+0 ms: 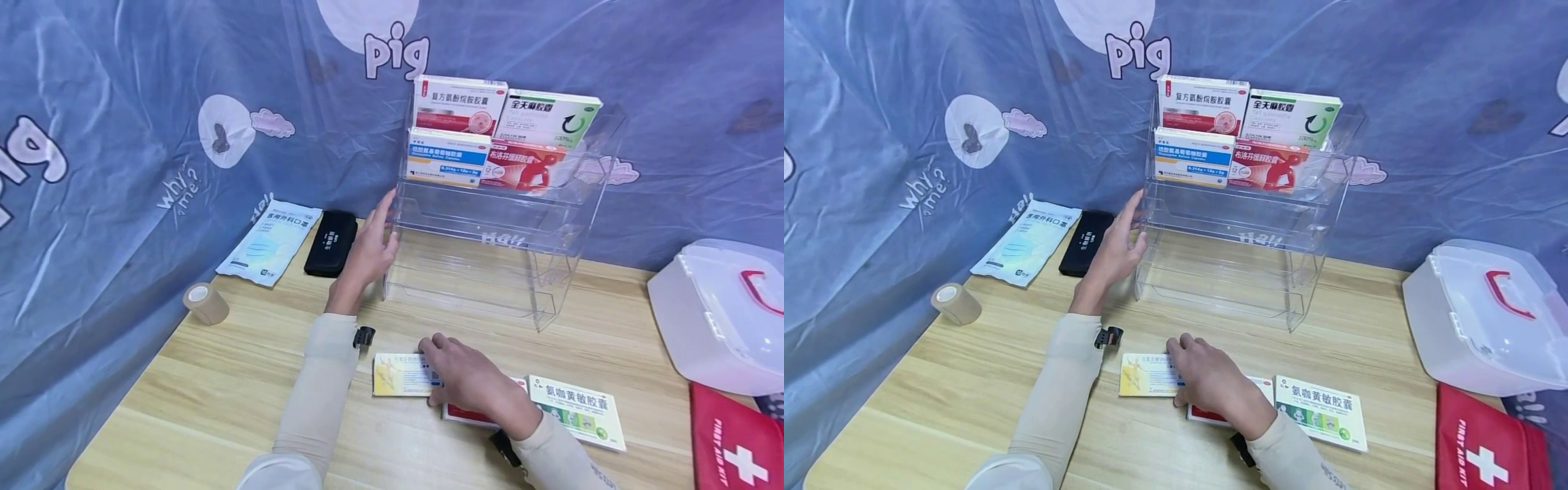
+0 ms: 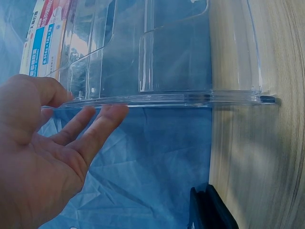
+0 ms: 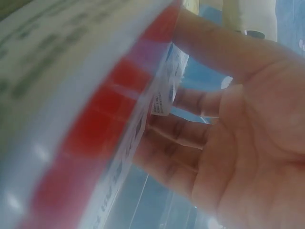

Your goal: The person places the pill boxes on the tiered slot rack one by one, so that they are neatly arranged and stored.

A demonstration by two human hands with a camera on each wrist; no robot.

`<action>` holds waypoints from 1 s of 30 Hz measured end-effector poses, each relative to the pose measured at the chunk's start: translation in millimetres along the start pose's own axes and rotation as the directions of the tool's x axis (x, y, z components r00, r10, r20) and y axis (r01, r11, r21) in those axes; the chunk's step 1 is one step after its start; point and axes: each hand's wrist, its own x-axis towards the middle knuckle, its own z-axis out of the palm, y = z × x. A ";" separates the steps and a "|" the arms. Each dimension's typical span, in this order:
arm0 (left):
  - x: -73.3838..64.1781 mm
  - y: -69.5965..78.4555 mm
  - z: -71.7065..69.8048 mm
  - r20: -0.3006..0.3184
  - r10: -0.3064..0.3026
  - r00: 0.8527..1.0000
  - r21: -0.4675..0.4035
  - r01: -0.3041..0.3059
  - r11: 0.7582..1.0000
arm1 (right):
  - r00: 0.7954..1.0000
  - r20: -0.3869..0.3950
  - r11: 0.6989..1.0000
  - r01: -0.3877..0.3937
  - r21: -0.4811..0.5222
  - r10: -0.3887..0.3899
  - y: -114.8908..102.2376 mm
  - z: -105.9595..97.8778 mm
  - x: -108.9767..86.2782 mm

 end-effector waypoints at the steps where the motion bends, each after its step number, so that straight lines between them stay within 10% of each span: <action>1: 0.0 0.0 0.0 0.000 0.001 1.000 -0.001 -0.001 1.000 | 1.000 0.002 1.000 -0.008 0.024 0.008 0.4 -0.7 0.3; 15: -0.1 0.7 0.0 0.001 -0.003 1.000 0.015 0.003 1.000 | 0.970 -0.185 0.954 0.196 0.225 -0.155 21.8 -22.2 0.2; 30: 0.3 1.2 0.1 -0.005 -0.010 1.000 0.021 0.010 1.000 | 0.917 -0.397 0.897 0.202 0.393 -0.033 48.7 -52.5 -11.1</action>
